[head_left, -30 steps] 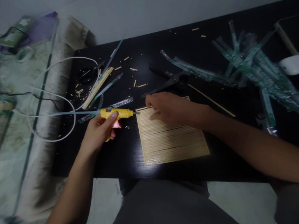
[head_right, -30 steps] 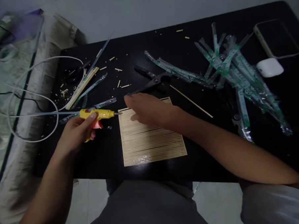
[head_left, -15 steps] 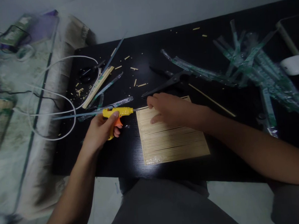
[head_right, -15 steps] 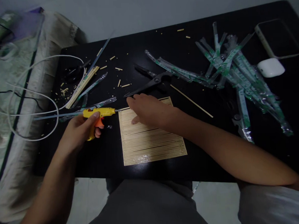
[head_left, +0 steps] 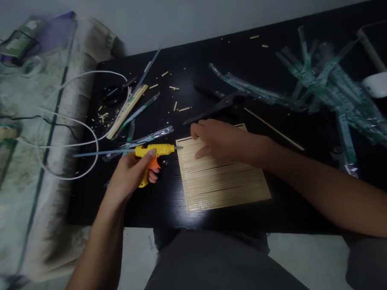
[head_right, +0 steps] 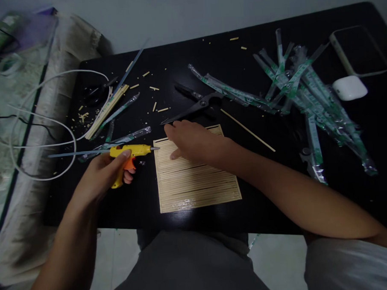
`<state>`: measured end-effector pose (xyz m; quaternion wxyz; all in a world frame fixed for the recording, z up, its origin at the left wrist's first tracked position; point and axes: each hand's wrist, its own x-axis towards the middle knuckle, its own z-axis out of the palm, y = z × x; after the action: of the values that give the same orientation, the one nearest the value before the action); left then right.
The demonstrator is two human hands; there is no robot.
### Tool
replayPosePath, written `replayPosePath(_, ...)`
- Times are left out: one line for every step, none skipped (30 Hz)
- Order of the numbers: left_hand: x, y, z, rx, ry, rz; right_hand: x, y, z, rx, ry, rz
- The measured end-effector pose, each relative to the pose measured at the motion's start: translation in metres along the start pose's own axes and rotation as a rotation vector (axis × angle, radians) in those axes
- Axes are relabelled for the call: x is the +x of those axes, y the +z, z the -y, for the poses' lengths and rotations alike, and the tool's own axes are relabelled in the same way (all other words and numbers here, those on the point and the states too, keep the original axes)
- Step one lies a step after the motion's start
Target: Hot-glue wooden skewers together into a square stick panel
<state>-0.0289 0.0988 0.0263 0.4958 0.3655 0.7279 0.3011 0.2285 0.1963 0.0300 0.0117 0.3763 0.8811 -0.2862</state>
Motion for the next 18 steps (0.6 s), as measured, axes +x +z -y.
replayPosePath(-0.002, 0.000, 0.000, 0.004, -0.006, 0.008, 0.000, 0.000, 0.000, 0.004, 0.000, 0.001)
replayPosePath(-0.004, 0.000, 0.000, 0.008, -0.014, 0.017, 0.000, -0.001, 0.000, 0.008, 0.002, 0.003)
replayPosePath(-0.006, 0.000, 0.000, 0.013, -0.023, 0.024, 0.000, -0.002, 0.001, 0.010, 0.004, 0.008)
replayPosePath(-0.008, 0.000, 0.001, 0.018, -0.032, 0.027, 0.000, -0.003, 0.001, 0.010, 0.010, 0.016)
replayPosePath(-0.010, -0.001, 0.002, 0.025, -0.039, 0.028, 0.000, -0.003, 0.002, 0.010, 0.016, 0.025)
replayPosePath(-0.011, -0.002, 0.004, 0.032, -0.047, 0.029, 0.000, -0.004, 0.002, 0.008, 0.022, 0.032)
replayPosePath(-0.013, -0.004, 0.005, 0.041, -0.054, 0.031, 0.000, -0.004, 0.002, 0.006, 0.024, 0.033)
replayPosePath(-0.014, -0.006, 0.007, 0.049, -0.061, 0.035, 0.000, -0.003, 0.002, 0.006, 0.022, 0.030)
replayPosePath(-0.015, -0.008, 0.009, 0.055, -0.070, 0.040, 0.000, -0.003, 0.002, 0.006, 0.019, 0.026)
replayPosePath(-0.016, -0.009, 0.010, 0.060, -0.079, 0.048, 0.000, -0.002, 0.001, 0.007, 0.014, 0.020)
replayPosePath(-0.017, -0.011, 0.011, 0.060, -0.089, 0.056, 0.000, -0.002, 0.000, 0.008, 0.009, 0.014)
replayPosePath(-0.018, -0.011, 0.012, 0.056, -0.096, 0.057, 0.001, -0.001, 0.000, 0.009, 0.006, 0.011)
replayPosePath(-0.019, -0.011, 0.012, 0.050, -0.104, 0.053, 0.001, -0.001, -0.001, 0.010, 0.002, 0.010)
replayPosePath(-0.019, -0.011, 0.011, 0.042, -0.110, 0.041, 0.001, -0.001, 0.000, 0.009, 0.001, 0.010)
replayPosePath(-0.018, -0.009, 0.010, 0.034, -0.113, 0.021, 0.001, -0.001, 0.000, 0.007, 0.003, 0.013)
replayPosePath(-0.017, -0.008, 0.009, 0.024, -0.110, -0.002, 0.001, -0.002, 0.001, 0.004, 0.007, 0.018)
replayPosePath(-0.016, -0.006, 0.008, 0.015, -0.103, -0.024, 0.000, -0.002, 0.001, 0.001, 0.011, 0.021)
replayPosePath(-0.013, -0.004, 0.007, 0.008, -0.093, -0.041, 0.000, -0.003, 0.002, -0.001, 0.013, 0.023)
